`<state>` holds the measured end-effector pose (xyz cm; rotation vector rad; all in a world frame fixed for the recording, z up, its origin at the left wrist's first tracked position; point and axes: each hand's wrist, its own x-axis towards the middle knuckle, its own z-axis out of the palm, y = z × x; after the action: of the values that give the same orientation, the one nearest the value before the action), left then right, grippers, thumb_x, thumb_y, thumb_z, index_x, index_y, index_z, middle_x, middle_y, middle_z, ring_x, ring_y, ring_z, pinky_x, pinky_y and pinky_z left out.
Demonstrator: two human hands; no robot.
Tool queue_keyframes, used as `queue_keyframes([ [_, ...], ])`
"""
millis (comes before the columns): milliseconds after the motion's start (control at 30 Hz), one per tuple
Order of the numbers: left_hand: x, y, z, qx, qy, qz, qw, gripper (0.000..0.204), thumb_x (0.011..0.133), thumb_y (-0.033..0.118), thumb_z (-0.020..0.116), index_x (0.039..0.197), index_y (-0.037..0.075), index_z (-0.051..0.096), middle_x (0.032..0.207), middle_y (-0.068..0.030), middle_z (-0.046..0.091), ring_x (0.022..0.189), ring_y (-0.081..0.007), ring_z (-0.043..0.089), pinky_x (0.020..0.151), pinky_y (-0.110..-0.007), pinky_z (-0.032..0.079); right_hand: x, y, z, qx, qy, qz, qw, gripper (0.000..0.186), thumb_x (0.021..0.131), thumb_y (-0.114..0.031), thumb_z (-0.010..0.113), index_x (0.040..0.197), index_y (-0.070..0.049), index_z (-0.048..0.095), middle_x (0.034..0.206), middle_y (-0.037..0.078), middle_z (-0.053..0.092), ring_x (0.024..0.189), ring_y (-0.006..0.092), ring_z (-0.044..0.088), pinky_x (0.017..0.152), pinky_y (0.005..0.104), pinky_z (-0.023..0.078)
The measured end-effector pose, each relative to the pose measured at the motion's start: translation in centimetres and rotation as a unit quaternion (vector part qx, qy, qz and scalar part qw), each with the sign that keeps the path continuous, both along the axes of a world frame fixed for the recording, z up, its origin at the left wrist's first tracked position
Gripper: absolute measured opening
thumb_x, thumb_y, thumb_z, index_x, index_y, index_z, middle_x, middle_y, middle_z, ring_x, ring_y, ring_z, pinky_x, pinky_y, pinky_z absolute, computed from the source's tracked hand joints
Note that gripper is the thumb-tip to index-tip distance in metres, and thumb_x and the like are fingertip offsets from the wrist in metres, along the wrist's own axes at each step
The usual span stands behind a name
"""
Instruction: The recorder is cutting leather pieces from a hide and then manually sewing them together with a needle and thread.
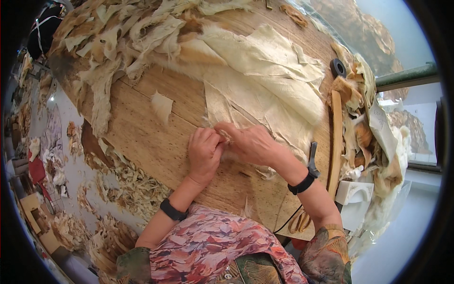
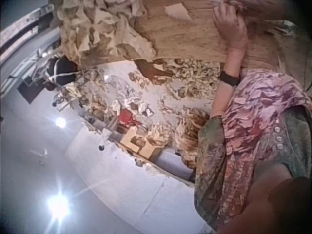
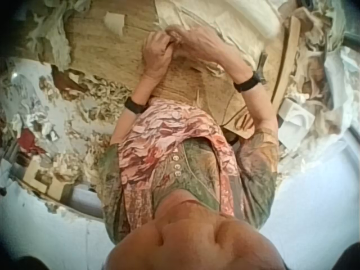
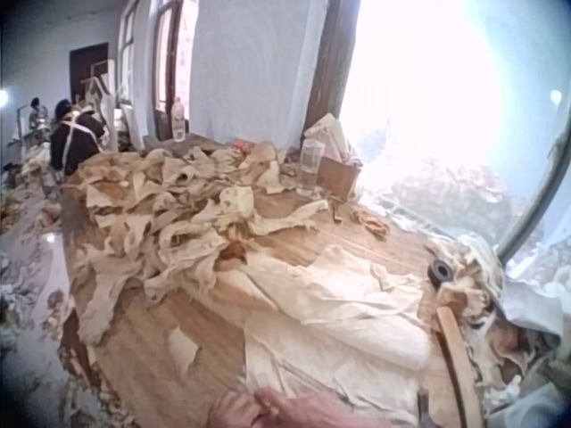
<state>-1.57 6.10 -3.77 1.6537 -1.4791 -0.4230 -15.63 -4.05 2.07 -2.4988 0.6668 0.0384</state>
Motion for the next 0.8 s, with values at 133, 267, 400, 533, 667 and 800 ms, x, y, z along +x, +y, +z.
queue_keyframes([
  [133, -0.1, 0.0, 0.0, -0.002, 0.003, 0.006, 1.0, 0.012, 0.074, 0.005, 0.07, 0.082, 0.007, 0.061, 0.087, -0.0062, 0.059, 0.086, -0.0277, 0.054, 0.078, -0.038, 0.041, -1.1, 0.7, -0.5, -0.15, -0.109, -0.036, 0.982, 0.037, 0.08, -0.019, 0.07, 0.113, -0.013, 0.057, 0.077, 0.006, 0.059, 0.069, 0.0266, 0.063, 0.056, 0.0354, 0.046],
  [267, -0.2, -0.2, 0.2, -0.018, 0.007, 0.005, 1.0, 0.011, 0.074, 0.007, 0.069, 0.081, 0.009, 0.061, 0.085, -0.0049, 0.058, 0.086, -0.0275, 0.054, 0.078, -0.039, 0.041, -1.6, 1.0, -1.4, -0.196, -0.14, 0.05, 0.969, 0.025, 0.076, -0.02, 0.073, 0.097, -0.012, 0.064, 0.085, 0.005, 0.057, 0.081, 0.0245, 0.062, 0.063, 0.035, 0.048],
  [400, -0.1, -0.2, 0.4, -0.016, -0.004, -0.001, 1.0, 0.012, 0.074, 0.006, 0.069, 0.081, 0.01, 0.06, 0.085, -0.0046, 0.057, 0.086, -0.0274, 0.054, 0.078, -0.04, 0.041, -1.2, 1.1, -1.8, -0.161, -0.178, -0.02, 0.97, 0.019, 0.075, -0.015, 0.073, 0.091, -0.011, 0.063, 0.089, 0.006, 0.059, 0.085, 0.0244, 0.061, 0.07, 0.0362, 0.049],
  [533, 0.0, -0.1, 0.5, -0.012, -0.002, -0.003, 1.0, 0.012, 0.074, 0.007, 0.069, 0.081, 0.01, 0.059, 0.085, -0.0044, 0.057, 0.085, -0.0274, 0.053, 0.078, -0.04, 0.041, -1.3, 0.3, -0.8, -0.085, -0.196, -0.072, 0.974, 0.017, 0.077, -0.013, 0.071, 0.091, -0.01, 0.063, 0.089, 0.006, 0.06, 0.087, 0.0254, 0.061, 0.073, 0.0367, 0.05],
  [667, -0.1, -0.2, 0.3, -0.011, -0.006, -0.002, 1.0, 0.013, 0.074, 0.007, 0.069, 0.081, 0.01, 0.059, 0.085, -0.0042, 0.057, 0.085, -0.0273, 0.053, 0.077, -0.04, 0.04, -1.8, 0.2, -2.4, -0.089, -0.211, -0.023, 0.973, 0.019, 0.077, -0.013, 0.071, 0.093, -0.01, 0.063, 0.088, 0.007, 0.059, 0.086, 0.026, 0.061, 0.073, 0.0372, 0.05],
  [800, -0.1, -0.2, 0.3, -0.017, -0.009, -0.001, 1.0, 0.012, 0.074, 0.006, 0.068, 0.08, 0.01, 0.058, 0.084, -0.0043, 0.056, 0.085, -0.0271, 0.053, 0.076, -0.039, 0.04, -1.2, 0.8, -2.8, -0.097, -0.186, -0.015, 0.978, 0.017, 0.078, -0.012, 0.068, 0.092, -0.009, 0.06, 0.088, 0.007, 0.058, 0.084, 0.0263, 0.06, 0.073, 0.0364, 0.049],
])
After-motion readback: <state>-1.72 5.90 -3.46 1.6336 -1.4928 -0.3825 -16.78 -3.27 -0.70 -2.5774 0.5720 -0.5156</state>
